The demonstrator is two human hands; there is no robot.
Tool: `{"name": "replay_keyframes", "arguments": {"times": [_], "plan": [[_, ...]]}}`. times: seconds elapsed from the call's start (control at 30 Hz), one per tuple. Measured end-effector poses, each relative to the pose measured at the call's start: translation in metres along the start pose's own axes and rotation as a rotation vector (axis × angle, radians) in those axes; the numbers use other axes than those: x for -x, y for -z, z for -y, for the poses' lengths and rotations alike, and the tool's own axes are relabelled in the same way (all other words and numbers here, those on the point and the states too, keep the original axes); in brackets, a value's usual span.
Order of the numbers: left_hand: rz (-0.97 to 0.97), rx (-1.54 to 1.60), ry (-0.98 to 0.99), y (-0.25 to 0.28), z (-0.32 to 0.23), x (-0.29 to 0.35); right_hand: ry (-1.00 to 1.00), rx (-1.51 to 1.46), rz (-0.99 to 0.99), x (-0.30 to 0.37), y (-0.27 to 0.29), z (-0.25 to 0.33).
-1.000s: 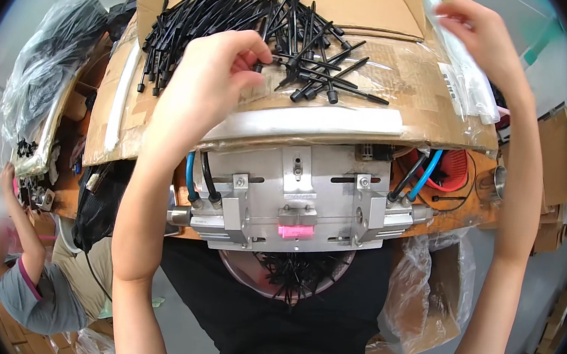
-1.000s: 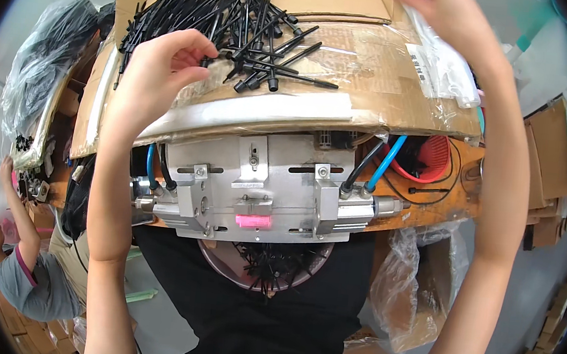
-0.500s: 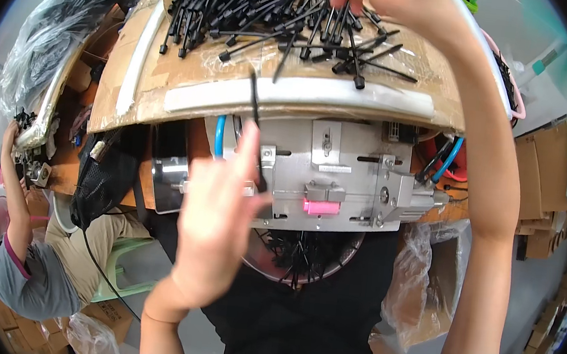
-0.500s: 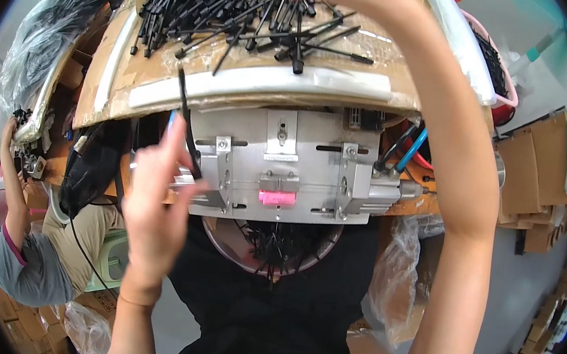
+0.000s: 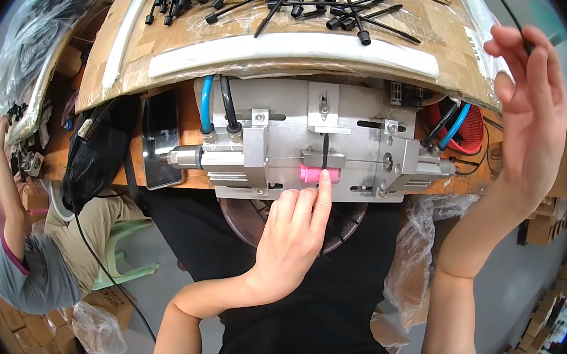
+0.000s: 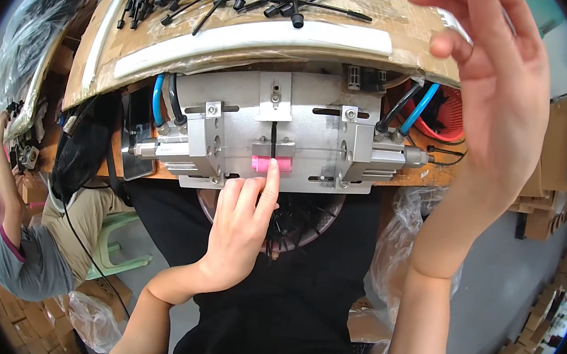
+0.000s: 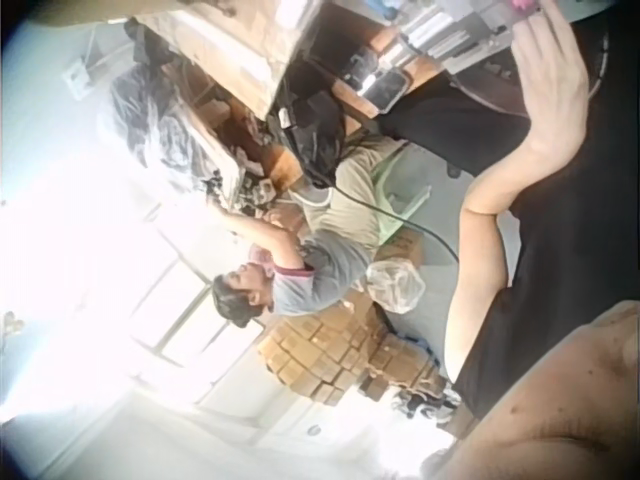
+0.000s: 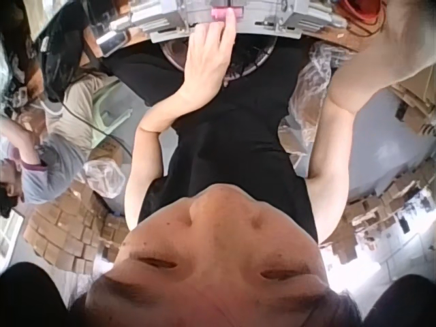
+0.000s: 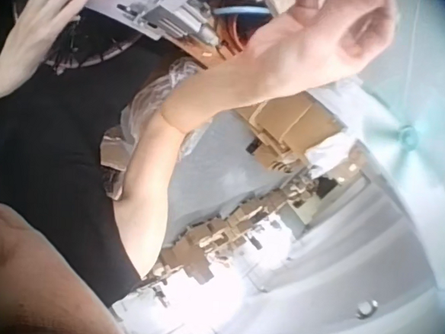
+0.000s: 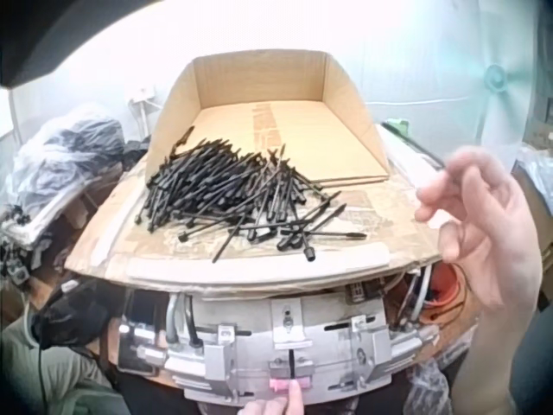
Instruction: The person repeatedly picks black cable ties from a pile on a cardboard surface and inserts them into a metal jig with a pink guide. They then press a lever to secure the ties and drop the finished items into a bowl below. The process is repeated continuously throughout the clip.
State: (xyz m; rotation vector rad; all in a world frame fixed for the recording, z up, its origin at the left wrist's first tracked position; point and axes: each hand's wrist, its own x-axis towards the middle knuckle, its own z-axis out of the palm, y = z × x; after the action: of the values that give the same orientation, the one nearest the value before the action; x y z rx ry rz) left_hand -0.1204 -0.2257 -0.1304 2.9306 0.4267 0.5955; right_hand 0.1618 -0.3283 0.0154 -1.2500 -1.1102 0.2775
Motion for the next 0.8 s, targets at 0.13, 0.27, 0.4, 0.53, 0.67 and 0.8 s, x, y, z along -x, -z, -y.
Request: {"name": "replay_keyframes", "arguments": {"times": [0.13,0.27,0.4,0.53,0.67,0.8], "plan": [[0.029,0.052,-0.004,0.003,-0.004,-0.004,0.119,0.199,-0.087,0.045,-0.052,0.002],[0.058,0.086,0.042,0.003,0.0,0.003,0.12,0.42,-0.081,0.106,-0.106,-0.029],[0.002,0.21,0.107,0.034,0.005,0.001,0.118,0.667,0.042,0.155,-0.142,-0.052],[-0.057,0.248,0.193,0.046,0.014,0.005,0.045,0.661,0.121,0.171,-0.156,-0.069],[-0.044,0.268,0.189,0.05,0.017,0.007,0.055,0.654,0.144,0.162,-0.162,-0.076],[-0.07,0.273,0.154,0.059,0.027,-0.004,0.024,0.664,0.175,0.161,-0.158,-0.073]]}}
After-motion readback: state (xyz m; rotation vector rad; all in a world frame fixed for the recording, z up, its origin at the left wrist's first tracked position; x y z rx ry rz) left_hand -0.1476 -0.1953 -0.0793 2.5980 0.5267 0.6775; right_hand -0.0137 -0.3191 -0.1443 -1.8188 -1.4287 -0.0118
